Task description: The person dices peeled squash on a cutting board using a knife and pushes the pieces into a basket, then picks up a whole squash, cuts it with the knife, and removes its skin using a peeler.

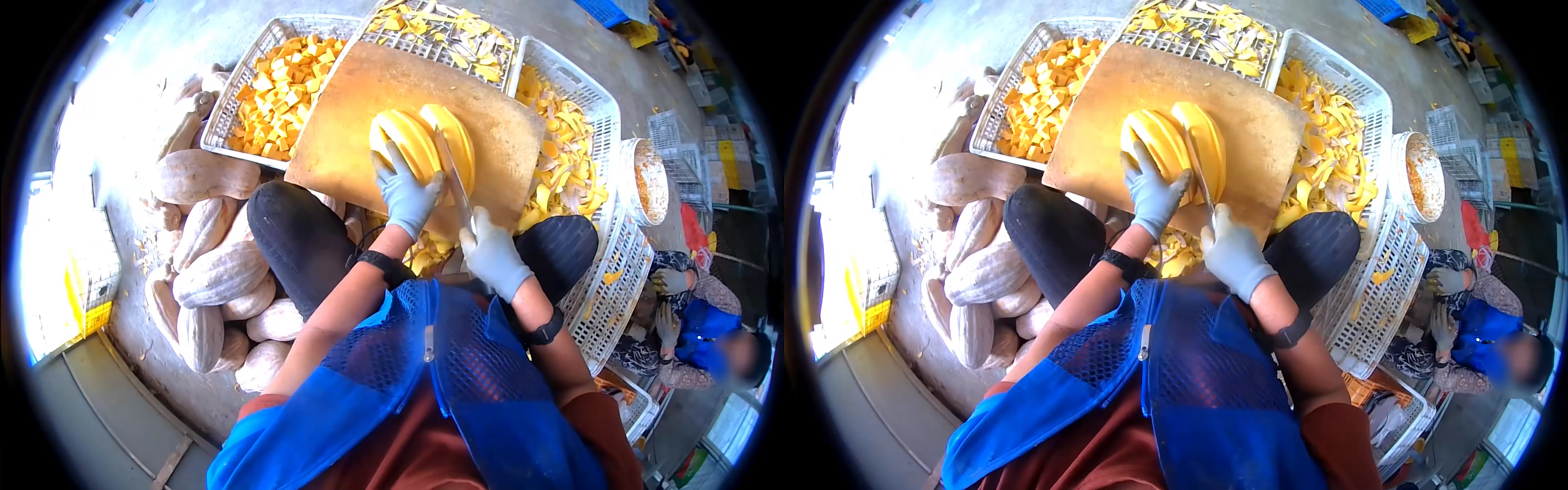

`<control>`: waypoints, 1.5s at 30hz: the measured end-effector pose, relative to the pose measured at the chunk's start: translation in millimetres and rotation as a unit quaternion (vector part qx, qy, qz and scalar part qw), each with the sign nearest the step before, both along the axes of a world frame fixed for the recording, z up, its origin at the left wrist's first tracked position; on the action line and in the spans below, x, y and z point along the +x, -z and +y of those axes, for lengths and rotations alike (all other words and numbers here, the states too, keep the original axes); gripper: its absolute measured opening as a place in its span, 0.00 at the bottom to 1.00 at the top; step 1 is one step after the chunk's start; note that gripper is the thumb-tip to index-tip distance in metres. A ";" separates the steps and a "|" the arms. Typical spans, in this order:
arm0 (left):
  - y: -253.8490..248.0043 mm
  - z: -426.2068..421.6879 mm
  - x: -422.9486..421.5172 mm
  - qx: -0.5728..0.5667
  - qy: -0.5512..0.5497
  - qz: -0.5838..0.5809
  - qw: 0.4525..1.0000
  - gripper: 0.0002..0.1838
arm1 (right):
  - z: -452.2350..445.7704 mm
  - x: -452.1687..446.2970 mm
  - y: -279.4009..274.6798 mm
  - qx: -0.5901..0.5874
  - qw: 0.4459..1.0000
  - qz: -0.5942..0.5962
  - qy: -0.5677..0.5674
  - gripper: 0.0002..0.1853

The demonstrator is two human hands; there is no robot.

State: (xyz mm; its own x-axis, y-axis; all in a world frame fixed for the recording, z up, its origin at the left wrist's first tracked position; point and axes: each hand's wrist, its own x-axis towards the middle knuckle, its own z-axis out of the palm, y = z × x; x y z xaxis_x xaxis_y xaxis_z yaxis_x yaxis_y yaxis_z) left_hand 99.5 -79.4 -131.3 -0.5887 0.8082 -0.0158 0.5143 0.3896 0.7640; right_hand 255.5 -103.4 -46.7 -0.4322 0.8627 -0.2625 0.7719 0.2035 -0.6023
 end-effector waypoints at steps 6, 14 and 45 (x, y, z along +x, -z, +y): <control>21.7 7.2 -23.9 -0.008 0.116 0.078 0.990 0.59 | -5.2 -5.1 -3.0 -0.067 0.996 0.058 -0.006 0.14; -18.2 56.3 -175.7 -0.148 0.432 0.168 0.874 0.54 | 2.9 -12.9 -1.2 -0.177 0.973 0.147 -0.003 0.13; 33.9 0.0 -159.7 -0.001 0.114 0.143 0.983 0.44 | 111.6 -98.9 58.9 0.051 0.997 -0.019 -0.054 0.14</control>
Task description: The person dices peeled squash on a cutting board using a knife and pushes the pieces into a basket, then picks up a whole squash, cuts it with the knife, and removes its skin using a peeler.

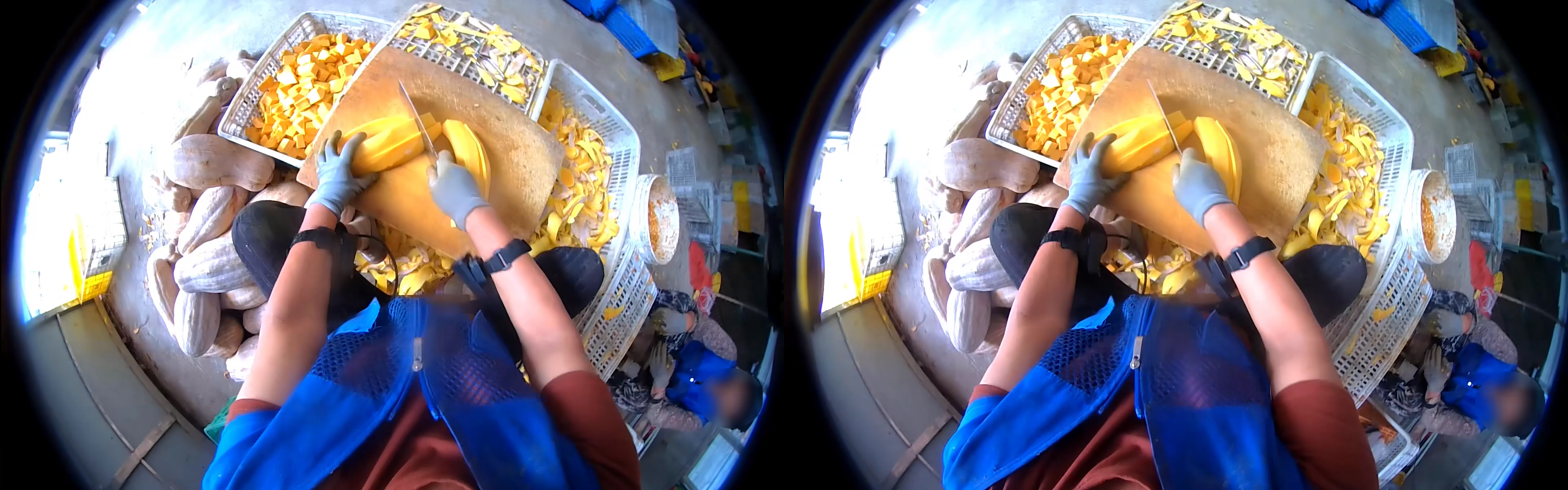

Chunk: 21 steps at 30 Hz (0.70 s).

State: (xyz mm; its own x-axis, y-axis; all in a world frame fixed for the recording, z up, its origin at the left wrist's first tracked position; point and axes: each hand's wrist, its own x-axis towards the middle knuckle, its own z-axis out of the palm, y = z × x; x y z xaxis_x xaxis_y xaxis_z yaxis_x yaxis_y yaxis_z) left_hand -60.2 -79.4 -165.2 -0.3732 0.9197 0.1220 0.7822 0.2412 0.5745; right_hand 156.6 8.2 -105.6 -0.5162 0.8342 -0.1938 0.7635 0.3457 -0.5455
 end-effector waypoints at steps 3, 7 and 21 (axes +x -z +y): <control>-4.6 -4.0 -0.4 0.004 -0.002 -0.007 1.000 0.43 | -10.6 -2.0 -43.6 -0.008 1.000 0.008 0.010 0.13; -4.3 -5.1 2.1 -0.001 -0.004 -0.004 1.000 0.44 | -25.7 -14.1 -69.2 -0.015 0.998 0.062 0.013 0.14; 9.3 -8.1 1.8 0.034 -0.010 0.005 0.999 0.55 | -38.0 -44.9 -19.1 -0.007 1.000 0.002 -0.025 0.16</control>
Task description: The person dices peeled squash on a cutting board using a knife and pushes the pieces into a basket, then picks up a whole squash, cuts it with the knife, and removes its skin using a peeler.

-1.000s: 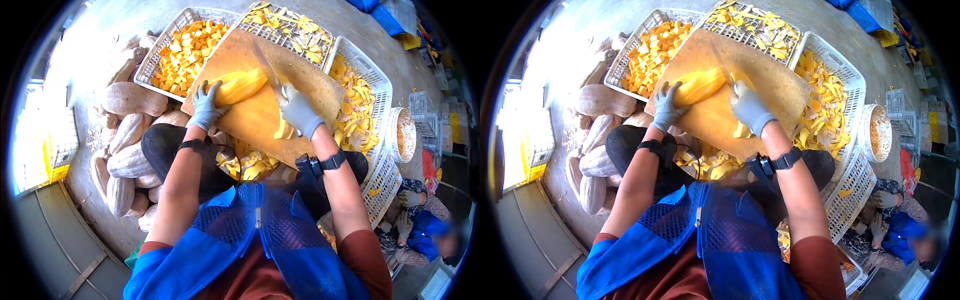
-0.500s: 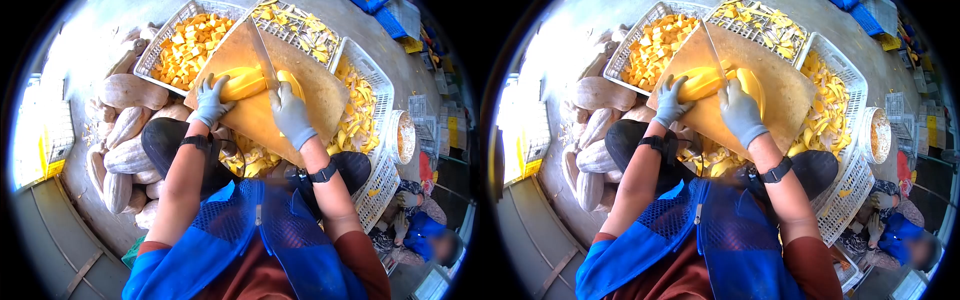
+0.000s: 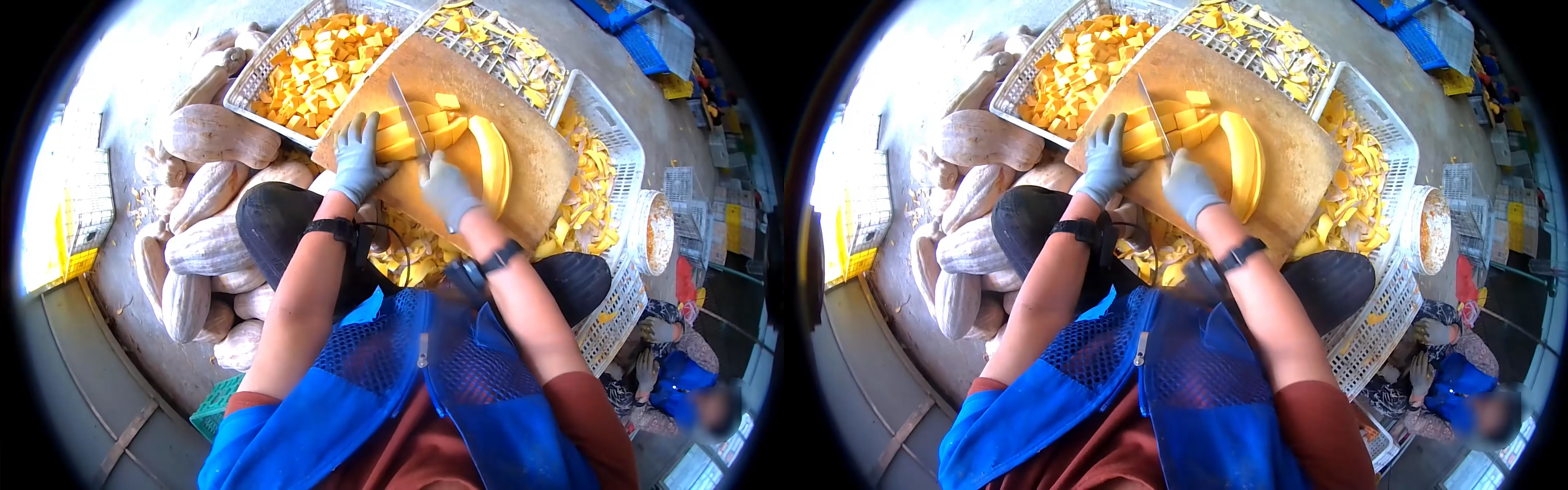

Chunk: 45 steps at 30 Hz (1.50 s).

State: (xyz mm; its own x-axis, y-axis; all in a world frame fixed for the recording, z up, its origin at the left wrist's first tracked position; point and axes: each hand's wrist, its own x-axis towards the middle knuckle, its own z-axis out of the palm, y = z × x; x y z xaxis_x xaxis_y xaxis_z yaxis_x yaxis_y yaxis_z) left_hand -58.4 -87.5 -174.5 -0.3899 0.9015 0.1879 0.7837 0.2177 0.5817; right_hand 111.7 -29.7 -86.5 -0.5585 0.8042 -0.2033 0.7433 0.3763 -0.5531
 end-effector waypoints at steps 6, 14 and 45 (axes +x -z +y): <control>4.4 -6.1 -1.1 0.028 -0.025 -0.017 0.999 0.55 | -0.1 1.3 -27.8 -0.026 0.999 0.015 -0.012 0.16; 18.7 -18.1 -4.1 0.034 -0.047 0.029 0.998 0.46 | -15.5 -27.9 7.6 -0.025 0.999 -0.036 -0.028 0.17; -27.4 35.1 37.8 -0.064 -0.122 0.106 0.985 0.45 | 20.7 -5.3 35.5 -0.196 0.942 0.222 0.157 0.11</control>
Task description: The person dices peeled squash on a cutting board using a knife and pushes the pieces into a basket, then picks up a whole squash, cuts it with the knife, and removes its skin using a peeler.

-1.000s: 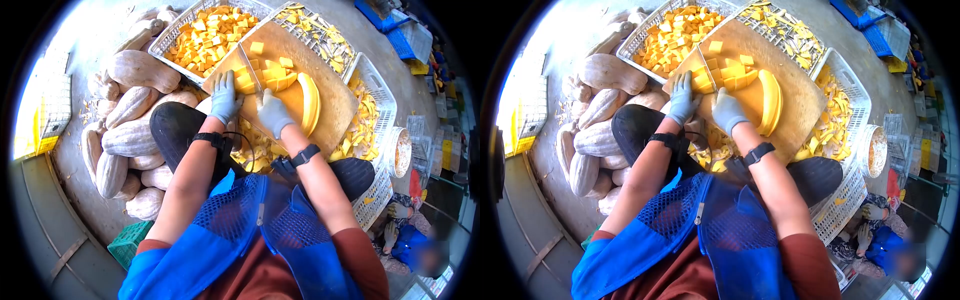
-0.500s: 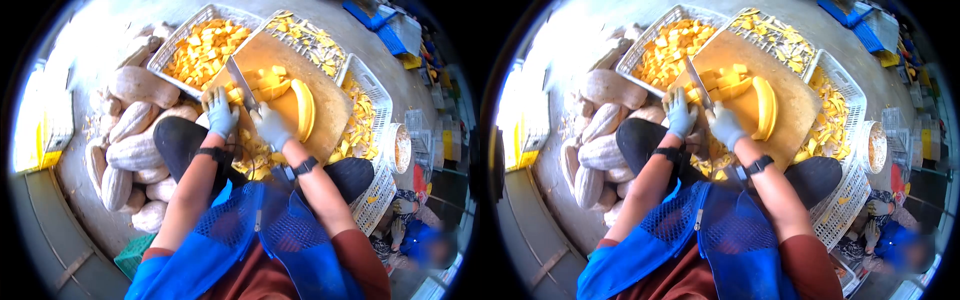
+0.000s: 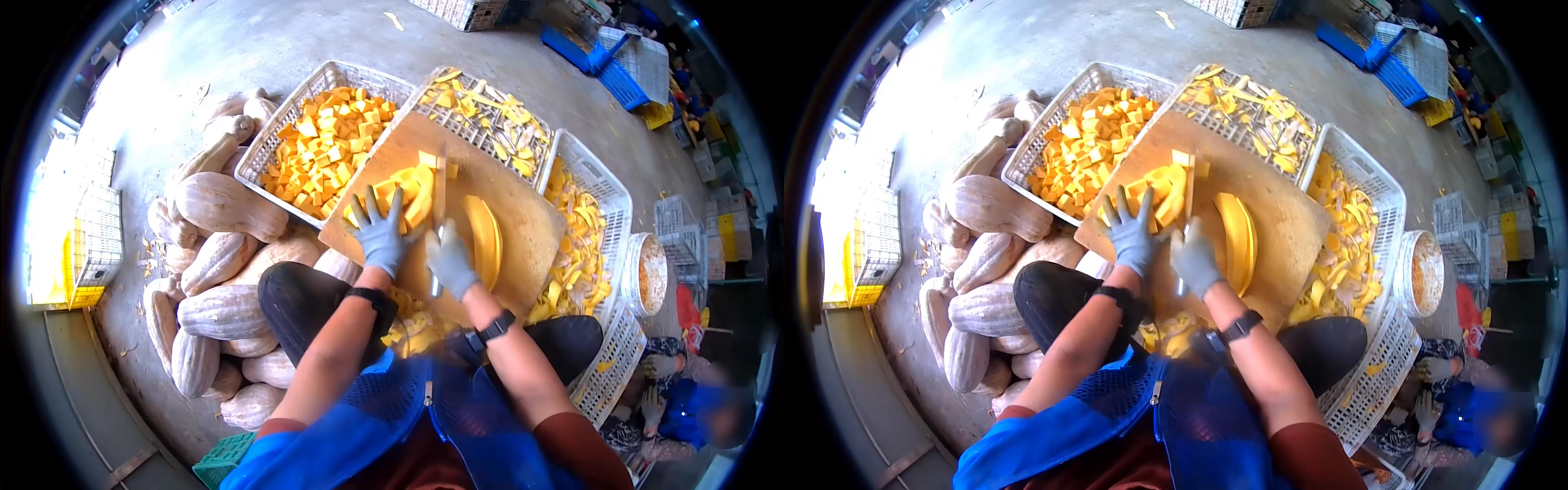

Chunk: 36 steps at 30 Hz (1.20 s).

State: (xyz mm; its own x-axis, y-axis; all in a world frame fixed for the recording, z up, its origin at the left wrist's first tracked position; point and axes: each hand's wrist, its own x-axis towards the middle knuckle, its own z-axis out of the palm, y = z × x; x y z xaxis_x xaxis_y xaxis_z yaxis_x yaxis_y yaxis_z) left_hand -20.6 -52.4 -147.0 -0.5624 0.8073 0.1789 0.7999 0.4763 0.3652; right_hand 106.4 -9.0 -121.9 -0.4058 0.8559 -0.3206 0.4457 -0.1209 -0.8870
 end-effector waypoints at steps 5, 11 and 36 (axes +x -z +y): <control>8.2 66.4 -96.2 -0.015 -0.116 0.006 0.993 0.40 | 39.2 -37.8 -59.5 -0.202 0.963 0.155 -0.086 0.10; 3.0 67.4 -75.8 0.143 0.013 -0.075 0.987 0.36 | 19.5 46.3 -109.8 -0.140 0.977 0.160 -0.012 0.11; -26.2 50.5 -35.1 -0.111 0.444 -0.279 0.844 0.49 | -64.8 167.9 -64.8 0.197 0.972 -0.119 -0.034 0.11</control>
